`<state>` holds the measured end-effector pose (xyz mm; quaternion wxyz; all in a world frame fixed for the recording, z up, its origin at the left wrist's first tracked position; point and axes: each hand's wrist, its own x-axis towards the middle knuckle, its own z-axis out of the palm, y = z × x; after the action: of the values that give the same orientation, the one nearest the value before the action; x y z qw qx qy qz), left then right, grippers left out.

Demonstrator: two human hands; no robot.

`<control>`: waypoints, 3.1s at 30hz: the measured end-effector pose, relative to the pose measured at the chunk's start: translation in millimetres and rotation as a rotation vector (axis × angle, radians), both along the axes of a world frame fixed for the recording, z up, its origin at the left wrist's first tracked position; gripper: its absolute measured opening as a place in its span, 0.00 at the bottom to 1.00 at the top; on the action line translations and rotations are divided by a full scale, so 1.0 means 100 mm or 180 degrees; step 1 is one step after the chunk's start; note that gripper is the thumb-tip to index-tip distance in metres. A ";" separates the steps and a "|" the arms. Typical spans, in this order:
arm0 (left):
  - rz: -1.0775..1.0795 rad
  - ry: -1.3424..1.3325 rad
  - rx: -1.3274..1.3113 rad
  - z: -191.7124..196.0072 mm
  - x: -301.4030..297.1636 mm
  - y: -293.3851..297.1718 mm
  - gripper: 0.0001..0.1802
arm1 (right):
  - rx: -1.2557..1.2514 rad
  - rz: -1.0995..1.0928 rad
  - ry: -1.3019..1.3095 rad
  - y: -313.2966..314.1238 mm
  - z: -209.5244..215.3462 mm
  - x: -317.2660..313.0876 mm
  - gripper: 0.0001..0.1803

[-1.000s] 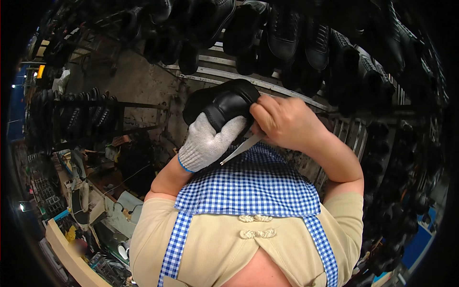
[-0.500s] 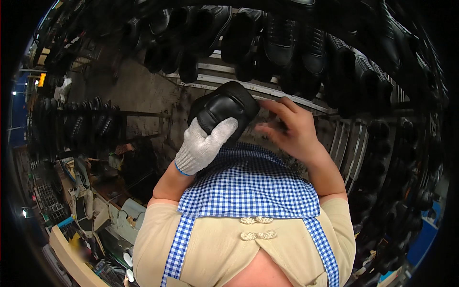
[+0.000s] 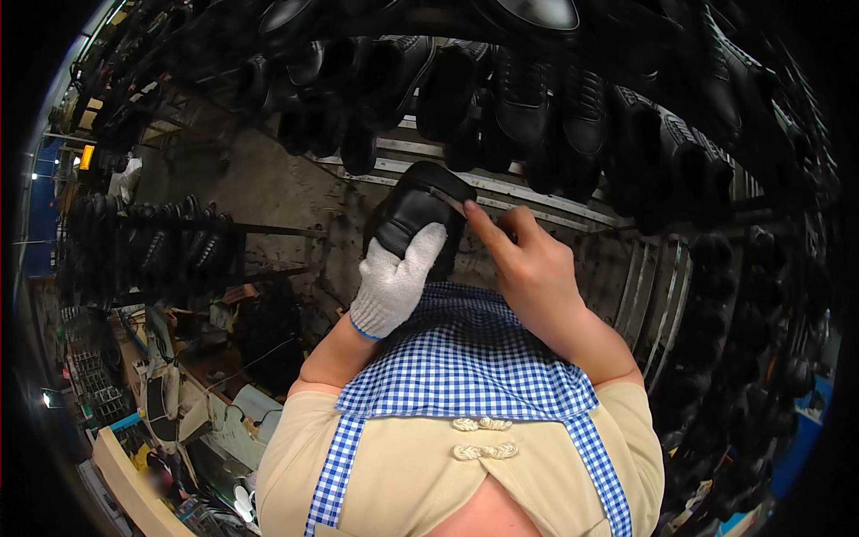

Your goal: Use a small knife to trim excess material from the edges of finished shoes.

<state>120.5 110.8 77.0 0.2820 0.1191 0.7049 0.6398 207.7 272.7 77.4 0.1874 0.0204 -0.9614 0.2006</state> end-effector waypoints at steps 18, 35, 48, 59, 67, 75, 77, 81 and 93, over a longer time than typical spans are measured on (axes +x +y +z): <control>-0.2129 0.3660 -0.1076 -0.25 -0.03 -0.14 0.17 | -0.5416 -0.0604 -0.2417 0.26 -1.27 0.02 0.43; 0.1630 0.0331 0.1668 -0.39 -0.60 -0.41 0.33 | -0.6104 0.0012 -0.1286 0.48 -1.78 0.27 0.31; -0.1458 0.1577 0.0467 0.15 -0.59 0.01 0.37 | -0.1132 0.1450 0.0873 0.51 0.25 -0.22 0.20; -0.2242 0.1693 -0.0035 0.16 -0.44 0.24 0.36 | 0.1143 0.1605 -0.0565 0.48 0.69 -0.07 0.07; -0.2157 0.0754 0.0231 0.07 -0.44 0.13 0.36 | -0.1475 0.1800 -0.0478 0.65 0.22 -0.20 0.11; -0.1724 0.0457 -0.0210 0.10 -0.53 0.04 0.37 | -0.2211 0.0827 0.0171 0.44 -0.12 -0.06 0.15; -0.1646 0.0321 -0.0372 0.11 -0.56 0.01 0.38 | -0.1766 0.0757 0.0048 0.44 -0.01 0.00 0.19; -0.1320 0.0536 -0.0225 0.12 -0.57 -0.03 0.37 | -0.1066 0.0606 -0.0192 0.36 0.06 0.15 0.31; -0.1080 0.0417 -0.0430 0.11 -0.58 -0.06 0.35 | -0.0538 0.0202 -0.0276 0.25 0.12 0.13 0.31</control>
<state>62.8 104.3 88.4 0.3467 0.2585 0.7329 0.5252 220.7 298.0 89.4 0.1402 0.0263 -0.9471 0.2875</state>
